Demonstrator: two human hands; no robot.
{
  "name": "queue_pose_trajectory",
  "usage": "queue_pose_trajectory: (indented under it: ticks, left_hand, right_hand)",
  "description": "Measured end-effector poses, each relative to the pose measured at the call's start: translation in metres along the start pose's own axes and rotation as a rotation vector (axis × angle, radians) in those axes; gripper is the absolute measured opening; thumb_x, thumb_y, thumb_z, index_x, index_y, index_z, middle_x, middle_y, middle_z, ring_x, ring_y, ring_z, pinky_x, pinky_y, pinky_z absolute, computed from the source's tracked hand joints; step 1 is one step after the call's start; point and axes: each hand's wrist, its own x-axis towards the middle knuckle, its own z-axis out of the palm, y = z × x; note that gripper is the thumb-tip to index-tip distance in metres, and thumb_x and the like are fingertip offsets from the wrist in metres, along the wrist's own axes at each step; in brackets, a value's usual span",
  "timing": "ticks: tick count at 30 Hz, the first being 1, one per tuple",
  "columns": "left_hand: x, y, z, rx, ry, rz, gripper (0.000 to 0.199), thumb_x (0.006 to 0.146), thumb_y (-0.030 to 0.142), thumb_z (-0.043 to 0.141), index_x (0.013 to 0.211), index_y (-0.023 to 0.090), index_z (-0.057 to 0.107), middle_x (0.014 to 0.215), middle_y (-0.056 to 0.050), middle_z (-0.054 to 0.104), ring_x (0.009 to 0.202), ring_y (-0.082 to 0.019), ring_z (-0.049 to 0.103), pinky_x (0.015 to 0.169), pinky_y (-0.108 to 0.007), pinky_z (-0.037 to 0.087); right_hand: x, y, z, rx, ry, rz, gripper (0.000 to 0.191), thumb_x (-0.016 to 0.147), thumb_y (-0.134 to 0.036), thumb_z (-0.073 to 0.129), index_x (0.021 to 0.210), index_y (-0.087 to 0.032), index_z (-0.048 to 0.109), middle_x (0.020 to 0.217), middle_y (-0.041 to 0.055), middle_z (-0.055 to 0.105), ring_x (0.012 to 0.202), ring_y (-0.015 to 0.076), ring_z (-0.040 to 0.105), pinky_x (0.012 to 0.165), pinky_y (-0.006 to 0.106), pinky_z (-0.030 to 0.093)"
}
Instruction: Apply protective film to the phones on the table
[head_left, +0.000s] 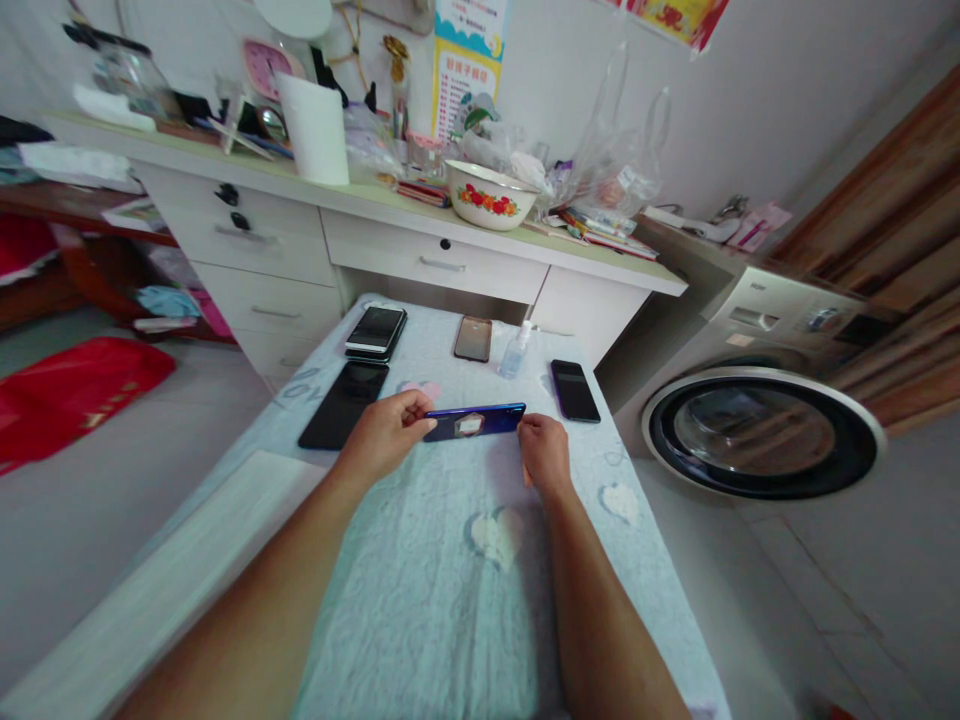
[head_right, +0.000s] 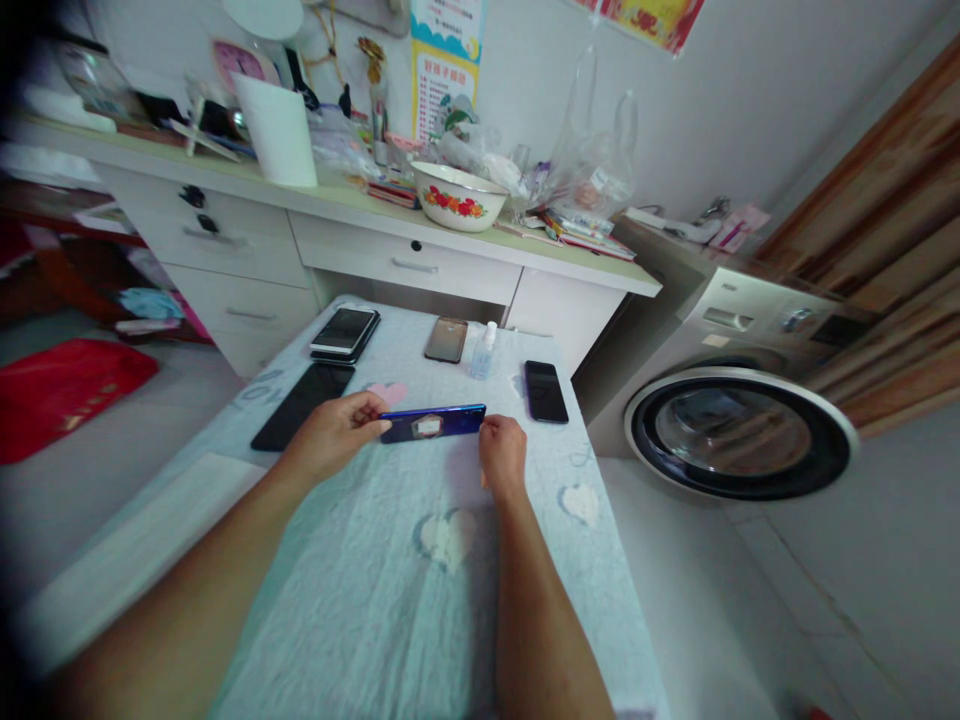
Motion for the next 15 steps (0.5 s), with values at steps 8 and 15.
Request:
queue_pose_trajectory:
  ticks: [8,15]
  left_hand:
    - [-0.0002,0.0009,-0.0004,-0.009,-0.007,0.016,0.012,0.072,0.030,0.059,0.074,0.019,0.057,0.065,0.003,0.057,0.061,-0.013,0.054,0.060,-0.025,0.040]
    - [0.0003,0.0022,0.0005,-0.017,-0.003,0.020,0.012,0.072,0.031,0.059,0.074,0.019,0.057,0.064,0.003,0.057,0.061,-0.013,0.054,0.060,-0.024,0.040]
  right_hand:
    - [0.0033,-0.0006,0.0010,0.439,0.144,0.044,0.033,0.074,-0.038,0.056,0.089,-0.013,0.072,0.080,0.0077,0.072,0.073,0.0204,0.064,0.066,0.028,0.048]
    - [0.0032,0.0008,0.0040,0.420,0.196,0.011,0.032,0.077,-0.038,0.056,0.091,-0.014,0.072,0.089,0.0097,0.072,0.081,0.0210,0.065,0.076,0.031,0.049]
